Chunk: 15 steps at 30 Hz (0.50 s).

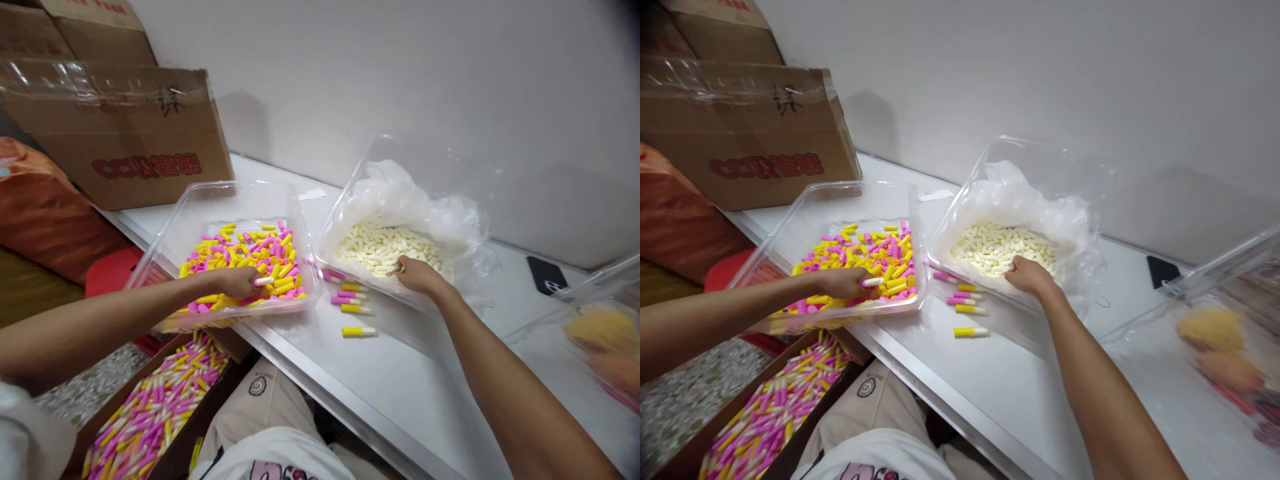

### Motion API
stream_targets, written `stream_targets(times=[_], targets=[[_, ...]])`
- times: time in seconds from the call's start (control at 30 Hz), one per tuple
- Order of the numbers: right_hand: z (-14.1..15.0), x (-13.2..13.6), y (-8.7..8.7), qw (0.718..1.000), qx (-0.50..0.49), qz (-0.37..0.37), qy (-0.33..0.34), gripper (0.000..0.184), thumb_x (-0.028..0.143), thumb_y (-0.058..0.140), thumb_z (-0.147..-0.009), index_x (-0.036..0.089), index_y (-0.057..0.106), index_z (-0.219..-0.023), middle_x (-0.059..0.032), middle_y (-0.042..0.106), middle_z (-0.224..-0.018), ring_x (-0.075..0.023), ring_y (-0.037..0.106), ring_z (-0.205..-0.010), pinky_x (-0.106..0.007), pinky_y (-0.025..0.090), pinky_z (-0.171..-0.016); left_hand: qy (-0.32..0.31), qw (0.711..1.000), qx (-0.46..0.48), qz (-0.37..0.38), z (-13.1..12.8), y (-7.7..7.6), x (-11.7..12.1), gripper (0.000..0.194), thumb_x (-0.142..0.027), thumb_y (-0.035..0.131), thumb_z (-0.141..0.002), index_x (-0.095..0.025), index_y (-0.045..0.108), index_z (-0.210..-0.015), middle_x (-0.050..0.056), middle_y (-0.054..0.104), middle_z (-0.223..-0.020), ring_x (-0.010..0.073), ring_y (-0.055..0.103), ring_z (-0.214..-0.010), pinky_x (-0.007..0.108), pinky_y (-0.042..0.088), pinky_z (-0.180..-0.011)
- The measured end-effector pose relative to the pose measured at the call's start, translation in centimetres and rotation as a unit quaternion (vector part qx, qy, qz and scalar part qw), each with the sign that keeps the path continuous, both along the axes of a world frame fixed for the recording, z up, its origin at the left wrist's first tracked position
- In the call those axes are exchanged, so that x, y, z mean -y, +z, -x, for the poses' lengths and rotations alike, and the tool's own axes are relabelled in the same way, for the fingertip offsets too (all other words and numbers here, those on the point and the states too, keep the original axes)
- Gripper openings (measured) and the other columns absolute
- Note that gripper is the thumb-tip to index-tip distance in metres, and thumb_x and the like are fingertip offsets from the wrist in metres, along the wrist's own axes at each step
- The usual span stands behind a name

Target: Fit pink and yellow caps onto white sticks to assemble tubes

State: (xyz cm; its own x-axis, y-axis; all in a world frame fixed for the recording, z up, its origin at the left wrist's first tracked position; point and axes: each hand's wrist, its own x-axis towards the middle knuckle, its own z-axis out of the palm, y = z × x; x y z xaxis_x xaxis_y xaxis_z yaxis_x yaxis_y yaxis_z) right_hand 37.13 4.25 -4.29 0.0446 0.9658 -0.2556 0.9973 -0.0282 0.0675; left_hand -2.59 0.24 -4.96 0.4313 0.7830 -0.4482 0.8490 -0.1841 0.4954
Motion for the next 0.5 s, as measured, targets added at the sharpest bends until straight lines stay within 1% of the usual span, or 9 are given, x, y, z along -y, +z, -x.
stream_targets(times=[0.07,0.13,0.2,0.23,0.33,0.4,0.47,0.5], targets=[[0.2,0.0,-0.1,1.000,-0.019,-0.006,0.012,0.033,0.031,0.046,-0.082,0.015,0.056,-0.110,-0.0124,0.066,-0.104,-0.0221,0.061,-0.090,-0.025,0.041,-0.067,0.036,0.995,0.085,0.029,0.5,0.6,0.0,0.024,-0.038,0.055,-0.073,-0.016,0.053,-0.065,-0.001,0.052,-0.055,0.0088,0.044,-0.047,0.019,0.032,-0.043],[0.4,-0.1,0.0,0.999,-0.032,-0.005,0.026,0.038,0.029,0.048,-0.082,0.015,0.052,-0.117,-0.0123,0.066,-0.105,-0.0218,0.061,-0.089,-0.025,0.041,-0.067,0.085,0.978,0.176,0.078,0.9,1.1,0.2,0.031,-0.046,0.055,-0.076,-0.016,0.052,-0.071,0.000,0.057,-0.056,0.0088,0.045,-0.043,0.020,0.034,-0.041],[0.5,-0.2,0.1,0.998,-0.040,0.001,0.039,0.040,0.026,0.049,-0.080,0.016,0.052,-0.119,-0.0121,0.067,-0.104,-0.0220,0.061,-0.087,-0.025,0.040,-0.067,0.120,0.959,0.229,0.116,1.0,1.4,0.4,0.037,-0.052,0.057,-0.076,-0.015,0.052,-0.078,0.004,0.063,-0.064,0.0108,0.052,-0.045,0.021,0.039,-0.041],[0.5,-0.3,0.1,0.998,-0.044,0.002,0.044,0.039,0.024,0.050,-0.080,0.016,0.053,-0.118,-0.0122,0.067,-0.103,-0.0221,0.062,-0.086,-0.025,0.040,-0.067,0.132,0.953,0.243,0.121,1.0,1.5,0.5,0.038,-0.052,0.059,-0.075,-0.016,0.051,-0.080,0.005,0.065,-0.067,0.0123,0.056,-0.047,0.021,0.041,-0.042],[0.4,0.0,0.0,0.998,-0.050,-0.013,0.046,0.036,0.022,0.049,-0.079,0.012,0.056,-0.114,-0.0141,0.067,-0.101,-0.0228,0.061,-0.087,-0.025,0.040,-0.067,0.152,0.944,0.274,0.105,0.5,1.8,1.0,0.037,-0.048,0.065,-0.072,-0.018,0.047,-0.084,0.003,0.064,-0.067,0.0148,0.060,-0.050,0.024,0.047,-0.045],[0.3,0.3,0.0,0.997,-0.054,-0.031,0.042,0.037,0.020,0.049,-0.078,0.011,0.056,-0.113,-0.0142,0.068,-0.100,-0.0231,0.061,-0.088,-0.025,0.040,-0.068,0.152,0.937,0.303,0.085,0.2,2.3,1.4,0.036,-0.044,0.066,-0.072,-0.018,0.045,-0.087,0.001,0.063,-0.068,0.0140,0.059,-0.049,0.025,0.048,-0.047],[0.1,0.7,0.0,0.996,-0.063,-0.047,0.040,0.035,0.018,0.048,-0.078,0.014,0.058,-0.111,-0.0116,0.069,-0.097,-0.0217,0.061,-0.087,-0.024,0.040,-0.068,0.133,0.936,0.318,0.066,-0.2,3.1,1.9,0.031,-0.041,0.064,-0.074,-0.017,0.048,-0.085,0.000,0.061,-0.066,0.0125,0.057,-0.049,0.025,0.046,-0.049],[0.0,0.9,0.0,0.995,-0.070,-0.052,0.042,0.031,0.019,0.048,-0.078,0.015,0.061,-0.107,-0.0097,0.069,-0.096,-0.0206,0.061,-0.086,-0.023,0.040,-0.068,0.123,0.939,0.316,0.052,-0.4,3.5,2.1,0.028,-0.041,0.062,-0.076,-0.016,0.050,-0.081,0.000,0.060,-0.064,0.0117,0.055,-0.050,0.024,0.045,-0.050]])
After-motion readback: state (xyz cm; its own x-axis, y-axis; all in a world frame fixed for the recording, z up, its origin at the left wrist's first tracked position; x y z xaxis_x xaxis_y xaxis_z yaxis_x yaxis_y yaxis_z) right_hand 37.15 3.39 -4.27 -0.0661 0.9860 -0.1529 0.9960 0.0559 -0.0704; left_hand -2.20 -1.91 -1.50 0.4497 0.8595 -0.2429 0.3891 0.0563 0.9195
